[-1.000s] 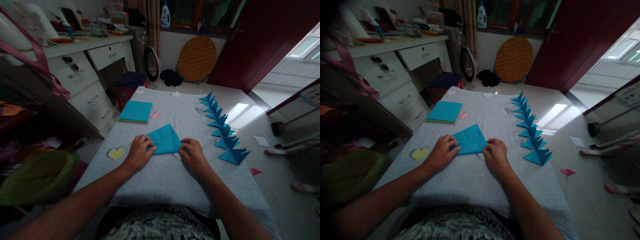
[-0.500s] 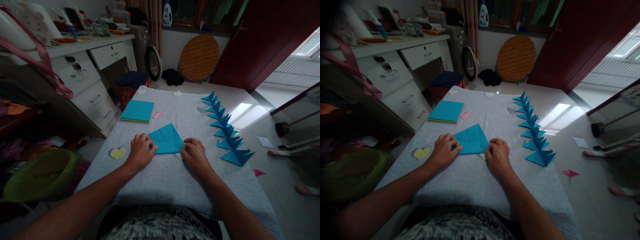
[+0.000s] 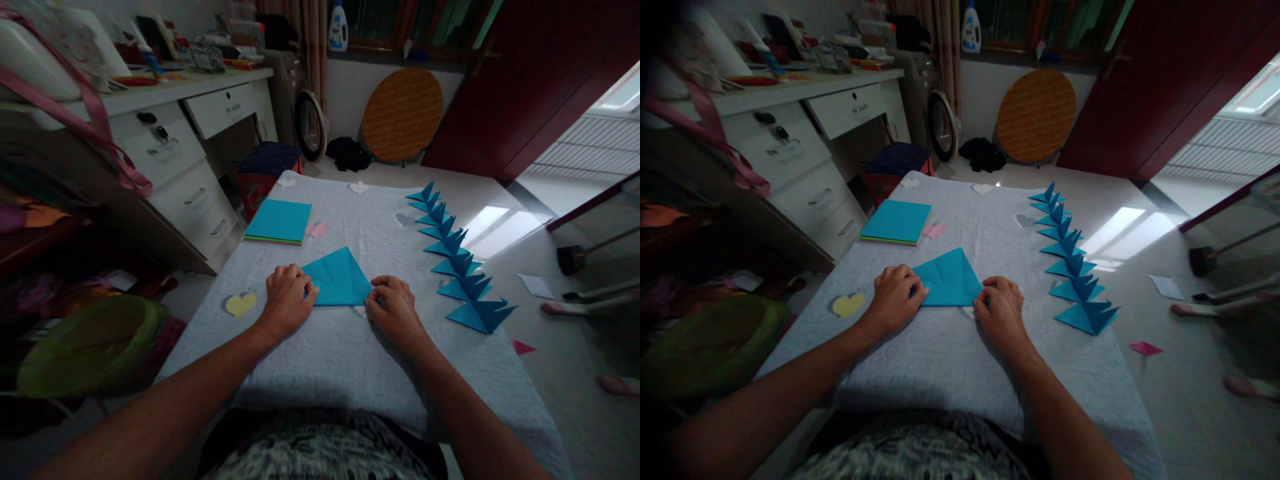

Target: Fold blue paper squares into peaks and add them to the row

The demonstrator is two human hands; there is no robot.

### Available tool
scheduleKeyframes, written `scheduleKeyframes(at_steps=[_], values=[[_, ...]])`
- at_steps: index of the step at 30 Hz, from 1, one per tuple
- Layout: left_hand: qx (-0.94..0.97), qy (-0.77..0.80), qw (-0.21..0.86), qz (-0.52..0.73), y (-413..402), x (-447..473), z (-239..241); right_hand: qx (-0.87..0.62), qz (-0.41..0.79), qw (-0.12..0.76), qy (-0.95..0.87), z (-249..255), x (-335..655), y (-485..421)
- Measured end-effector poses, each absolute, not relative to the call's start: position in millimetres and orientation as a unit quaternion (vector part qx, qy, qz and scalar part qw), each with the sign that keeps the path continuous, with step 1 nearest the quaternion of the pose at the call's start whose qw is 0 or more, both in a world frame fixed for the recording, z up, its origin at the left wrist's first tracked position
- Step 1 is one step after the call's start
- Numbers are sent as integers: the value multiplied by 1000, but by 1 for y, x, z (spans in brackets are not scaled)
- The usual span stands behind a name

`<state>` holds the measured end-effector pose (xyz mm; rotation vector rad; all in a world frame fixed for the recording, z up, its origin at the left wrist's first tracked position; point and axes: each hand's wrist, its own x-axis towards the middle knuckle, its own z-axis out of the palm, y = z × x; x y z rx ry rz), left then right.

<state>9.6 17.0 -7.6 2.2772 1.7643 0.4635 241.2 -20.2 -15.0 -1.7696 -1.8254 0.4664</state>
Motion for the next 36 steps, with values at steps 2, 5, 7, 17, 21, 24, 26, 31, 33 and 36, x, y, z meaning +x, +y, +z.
scheduleKeyframes(at_steps=[2,5,7,17,21,24,26,31,33,36], values=[[775,604,111,152,17,10,-7,-659,175,274,-678,-15,241,-20],[774,606,110,147,17,11,-7,-659,175,273,-679,-16,242,-19],[775,606,107,145,16,11,-7,-657,172,275,-681,-16,242,-20],[776,605,97,149,16,11,-9,-660,177,262,-682,-14,242,-20],[778,604,85,150,17,11,-11,-657,172,266,-684,-15,242,-20],[777,606,82,147,17,10,-11,-659,170,273,-680,-15,242,-20],[774,610,81,147,16,11,-11,-659,174,269,-681,-14,241,-20],[765,618,87,160,15,11,-8,-662,174,256,-682,-14,242,-19],[768,612,85,168,14,12,-7,-661,171,259,-683,-14,242,-19],[790,579,80,187,15,13,-6,-656,166,271,-685,-16,242,-20]])
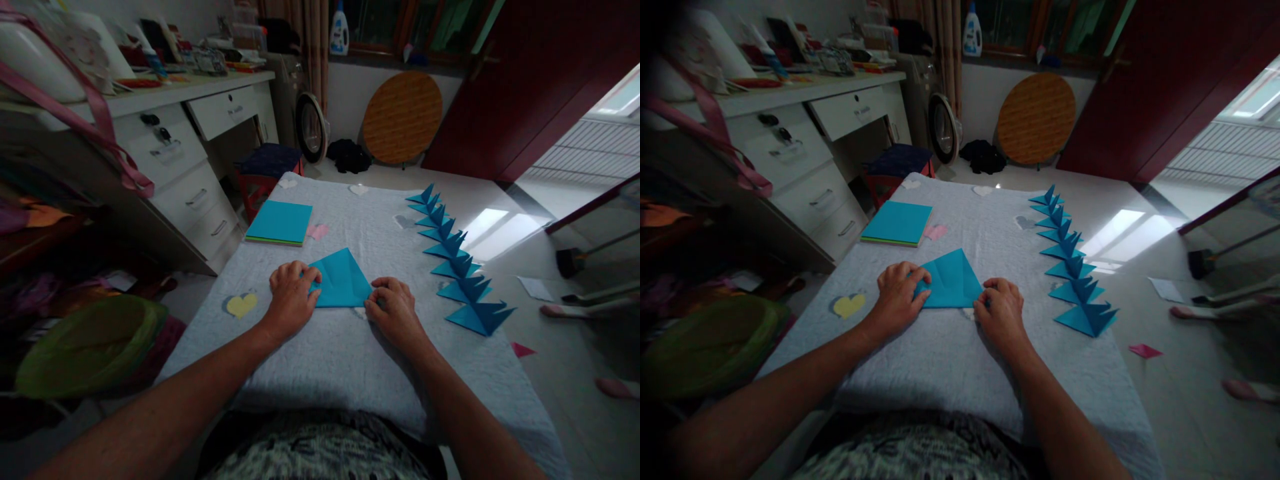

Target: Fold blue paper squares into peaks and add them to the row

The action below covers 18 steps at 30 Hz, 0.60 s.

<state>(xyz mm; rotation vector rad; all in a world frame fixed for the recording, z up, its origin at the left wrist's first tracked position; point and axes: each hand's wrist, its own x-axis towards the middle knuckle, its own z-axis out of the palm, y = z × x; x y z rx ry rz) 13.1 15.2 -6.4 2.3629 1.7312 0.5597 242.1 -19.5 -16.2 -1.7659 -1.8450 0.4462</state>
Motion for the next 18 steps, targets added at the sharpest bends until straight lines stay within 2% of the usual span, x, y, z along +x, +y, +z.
scheduleKeyframes(at_steps=[7,12,18], values=[[890,410,128,151,22,12,-10,-662,167,269,-680,-16,241,-20],[916,386,68,82,5,14,-4,-668,172,262,-675,-13,240,-21],[920,388,24,54,-24,24,-1,-673,166,263,-671,-11,238,-21]])
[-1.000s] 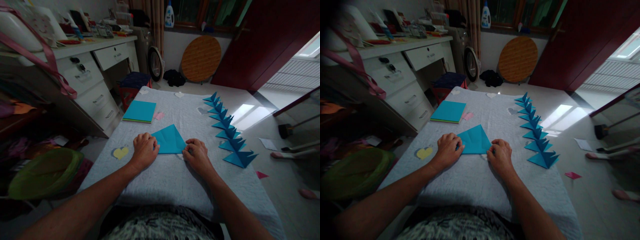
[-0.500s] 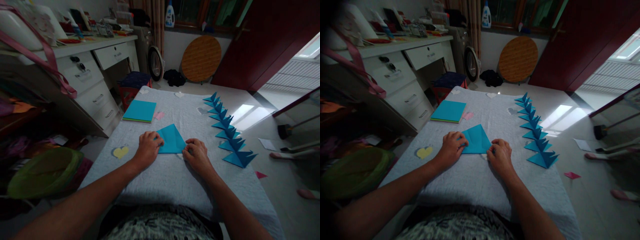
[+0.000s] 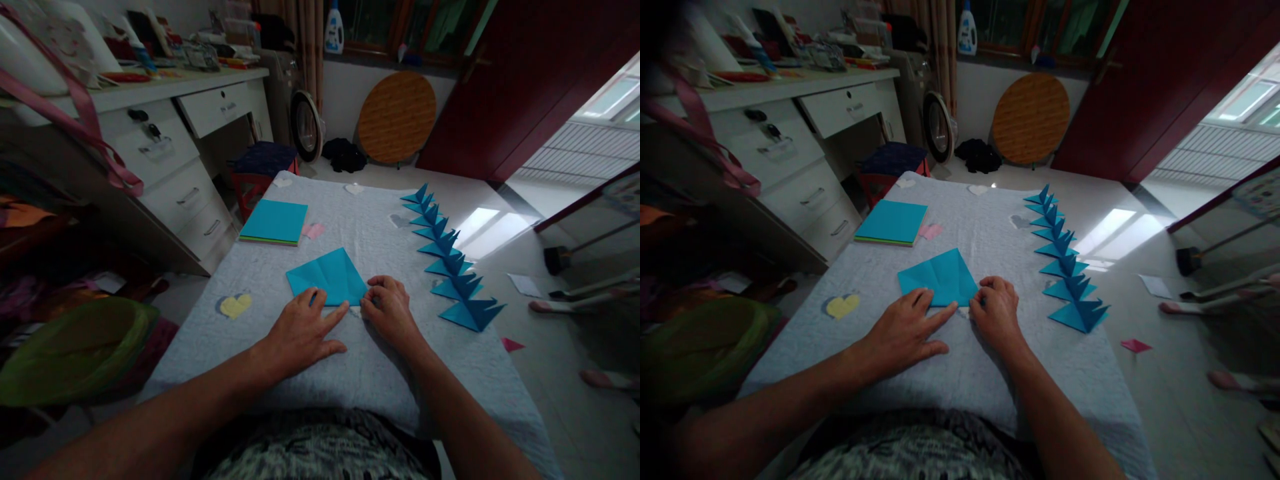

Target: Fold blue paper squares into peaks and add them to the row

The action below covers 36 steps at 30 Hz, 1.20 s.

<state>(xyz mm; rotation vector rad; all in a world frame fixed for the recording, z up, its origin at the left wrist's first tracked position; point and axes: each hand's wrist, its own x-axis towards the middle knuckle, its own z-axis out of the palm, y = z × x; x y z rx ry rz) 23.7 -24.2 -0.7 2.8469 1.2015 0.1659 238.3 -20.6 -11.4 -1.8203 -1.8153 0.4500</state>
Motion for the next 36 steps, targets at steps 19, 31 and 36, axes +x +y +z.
scheduleKeyframes(at_steps=[19,31,36], values=[[944,315,90,39,-19,24,-17,-677,158,261,-669,-13,239,-21],[946,304,105,29,-19,24,-11,-690,163,256,-658,-16,254,-21],[944,309,109,29,-20,25,-11,-679,154,270,-665,-18,261,-26]])
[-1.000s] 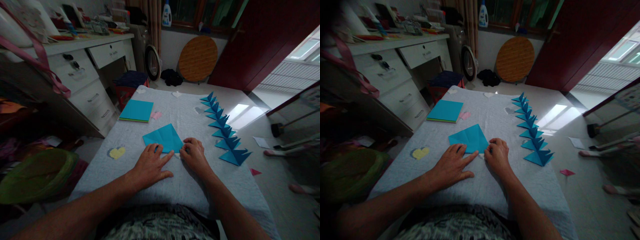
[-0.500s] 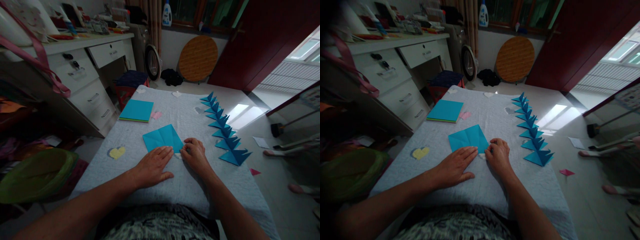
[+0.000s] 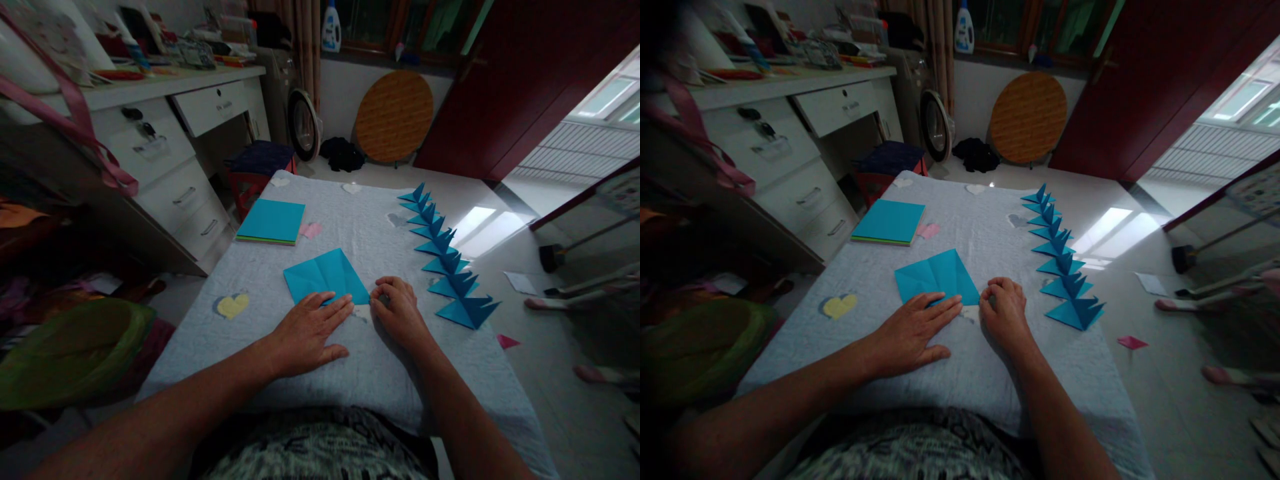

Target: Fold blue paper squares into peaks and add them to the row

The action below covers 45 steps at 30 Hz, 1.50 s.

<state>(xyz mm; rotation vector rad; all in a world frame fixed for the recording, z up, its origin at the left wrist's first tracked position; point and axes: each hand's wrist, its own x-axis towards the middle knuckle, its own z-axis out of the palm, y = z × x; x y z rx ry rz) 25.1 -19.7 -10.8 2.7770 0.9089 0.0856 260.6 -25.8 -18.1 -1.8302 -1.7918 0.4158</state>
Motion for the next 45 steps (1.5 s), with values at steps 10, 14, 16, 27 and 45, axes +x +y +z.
scheduleKeyframes(at_steps=[10,14,16,27,45], values=[[943,315,105,22,-21,25,-11,-664,153,242,-690,-11,257,-30],[944,313,103,26,-21,25,-12,-671,151,231,-688,-11,256,-28],[944,313,102,30,-21,25,-12,-675,151,227,-685,-12,256,-27],[940,321,107,36,-22,26,-10,-679,132,238,-682,-14,255,-27],[938,335,83,27,-21,36,-9,-702,65,208,-678,-18,253,-26]])
